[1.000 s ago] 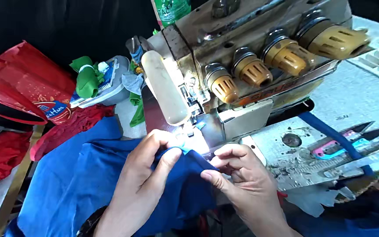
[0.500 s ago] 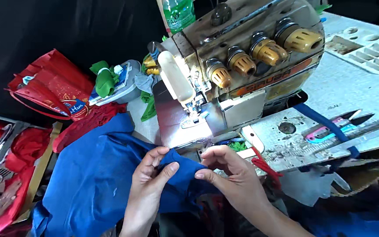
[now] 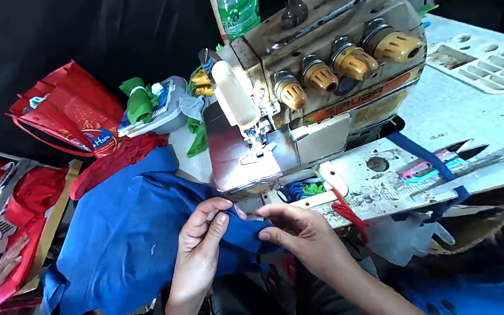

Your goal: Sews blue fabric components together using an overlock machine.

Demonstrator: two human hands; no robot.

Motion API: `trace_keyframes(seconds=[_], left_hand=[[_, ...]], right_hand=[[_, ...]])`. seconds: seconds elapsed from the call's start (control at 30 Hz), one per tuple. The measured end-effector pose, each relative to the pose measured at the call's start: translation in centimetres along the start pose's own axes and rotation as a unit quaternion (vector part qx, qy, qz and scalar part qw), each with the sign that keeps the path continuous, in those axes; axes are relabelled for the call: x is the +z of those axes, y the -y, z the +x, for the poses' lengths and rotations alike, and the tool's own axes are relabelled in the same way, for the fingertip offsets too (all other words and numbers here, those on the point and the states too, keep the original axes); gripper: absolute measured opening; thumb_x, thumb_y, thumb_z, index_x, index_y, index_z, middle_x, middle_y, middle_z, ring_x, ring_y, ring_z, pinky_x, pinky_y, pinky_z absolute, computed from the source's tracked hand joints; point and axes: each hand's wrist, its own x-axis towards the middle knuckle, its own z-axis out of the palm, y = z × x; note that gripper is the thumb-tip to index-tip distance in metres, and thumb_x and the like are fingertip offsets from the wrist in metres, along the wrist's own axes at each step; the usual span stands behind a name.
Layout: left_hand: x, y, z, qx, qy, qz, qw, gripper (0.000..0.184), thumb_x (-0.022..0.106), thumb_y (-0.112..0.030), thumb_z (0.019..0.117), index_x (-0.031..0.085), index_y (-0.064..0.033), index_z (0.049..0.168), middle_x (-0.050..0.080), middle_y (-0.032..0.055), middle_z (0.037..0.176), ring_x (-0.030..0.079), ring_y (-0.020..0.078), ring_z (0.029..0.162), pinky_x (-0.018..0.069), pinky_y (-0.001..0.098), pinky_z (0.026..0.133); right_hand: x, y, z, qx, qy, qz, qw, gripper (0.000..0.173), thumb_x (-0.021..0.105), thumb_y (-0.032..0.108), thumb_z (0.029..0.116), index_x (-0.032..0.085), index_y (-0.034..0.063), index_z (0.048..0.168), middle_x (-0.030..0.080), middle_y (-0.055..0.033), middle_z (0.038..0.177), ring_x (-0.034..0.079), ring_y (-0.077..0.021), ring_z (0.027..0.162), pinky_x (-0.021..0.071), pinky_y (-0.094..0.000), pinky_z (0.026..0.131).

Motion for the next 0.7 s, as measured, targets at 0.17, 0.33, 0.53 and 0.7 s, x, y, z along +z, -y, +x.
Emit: trace_keyframes(seconds=[0.17,0.33,0.53,0.7], left_hand=[[0.22,0.32,-0.21,-0.046,-0.084,0.017,0.995,0.017,0.064,-0.02,0.1005,0.076,-0.0197,0.112,0.073,-0.0022,0.096,0.069,0.0047,0.089,0.0576,0.0223,0.084],[0.13,0.45,-0.34,-0.143,-0.113,-0.017,0.983,0.026,0.069,-0.007,0.0939,0.074,-0.0128,0.118,0.074,0.0024,0.1,0.071,0.0086,0.089,0.06,0.0264,0.082],[-0.05,0.09,-0.36,-0.133,-0.106,0.001,0.986,0.03,0.072,-0.004,0.0904,0.074,-0.0122,0.119,0.075,0.0029,0.101,0.071,0.0083,0.091,0.0594,0.0247,0.083],[0.11,0.12,-0.2,-0.11,-0.125,0.016,0.986,0.019,0.069,-0.011,0.0953,0.077,-0.013,0.113,0.075,0.0031,0.1,0.071,0.009,0.092,0.0588,0.0255,0.084]], right_hand=[[0.07,-0.02,-0.06,-0.044,-0.007,0.0,0.999,0.012,0.074,0.025,0.0923,0.073,0.014,0.091,0.072,0.0052,0.094,0.069,-0.0035,0.089,0.0595,-0.0185,0.08],[0.16,0.04,-0.22,-0.011,-0.032,0.039,0.999,0.008,0.078,0.016,0.0878,0.071,0.0132,0.093,0.073,0.0031,0.087,0.07,-0.0047,0.08,0.0597,-0.0179,0.074],[-0.05,-0.12,-0.6,-0.025,-0.035,0.026,0.999,0.017,0.075,0.015,0.0893,0.067,0.0154,0.105,0.072,0.0042,0.09,0.07,-0.0033,0.082,0.0593,-0.017,0.074],[-0.19,-0.5,-0.76,-0.123,0.017,-0.014,0.992,0.012,0.065,0.02,0.1001,0.071,0.0103,0.098,0.068,0.0016,0.093,0.065,-0.0009,0.089,0.0561,-0.0138,0.08]])
